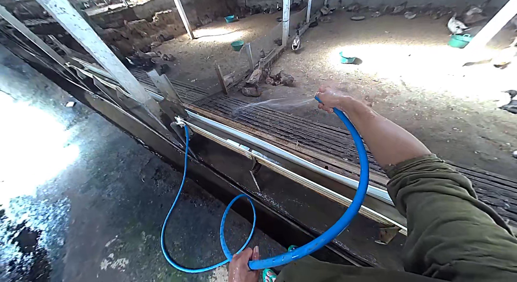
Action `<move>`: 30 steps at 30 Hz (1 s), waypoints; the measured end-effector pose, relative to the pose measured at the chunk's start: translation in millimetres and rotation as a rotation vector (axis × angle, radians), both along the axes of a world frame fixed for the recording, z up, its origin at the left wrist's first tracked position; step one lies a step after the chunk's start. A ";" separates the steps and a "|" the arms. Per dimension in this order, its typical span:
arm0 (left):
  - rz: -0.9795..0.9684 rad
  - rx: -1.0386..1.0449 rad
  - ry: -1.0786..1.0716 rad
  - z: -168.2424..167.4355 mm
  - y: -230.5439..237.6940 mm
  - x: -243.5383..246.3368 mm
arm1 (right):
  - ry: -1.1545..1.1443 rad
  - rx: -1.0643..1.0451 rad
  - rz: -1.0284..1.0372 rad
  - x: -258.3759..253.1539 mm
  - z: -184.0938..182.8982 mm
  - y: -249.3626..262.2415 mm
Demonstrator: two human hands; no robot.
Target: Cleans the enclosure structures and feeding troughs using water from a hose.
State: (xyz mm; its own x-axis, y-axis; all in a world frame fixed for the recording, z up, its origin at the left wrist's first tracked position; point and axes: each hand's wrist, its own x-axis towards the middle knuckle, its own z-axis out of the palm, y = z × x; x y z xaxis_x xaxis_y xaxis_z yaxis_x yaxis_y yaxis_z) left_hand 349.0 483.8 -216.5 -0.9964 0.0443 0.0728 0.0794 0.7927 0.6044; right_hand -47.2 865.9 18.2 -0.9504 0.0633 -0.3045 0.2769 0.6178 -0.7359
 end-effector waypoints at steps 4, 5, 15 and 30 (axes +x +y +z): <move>0.024 -0.019 -0.050 0.9 24.6 -4.7 | 0.008 0.017 0.034 -14.7 -11.2 25.3; 0.030 -0.021 -0.061 -0.1 31.5 -6.8 | 0.002 0.023 0.037 -17.8 -12.0 31.0; 0.050 -0.037 -0.038 -8.1 68.0 -16.4 | -0.027 0.016 0.089 -29.8 -15.5 56.3; 0.067 -0.069 -0.047 -5.9 81.0 -15.9 | 0.003 0.043 0.137 -46.4 -41.0 72.2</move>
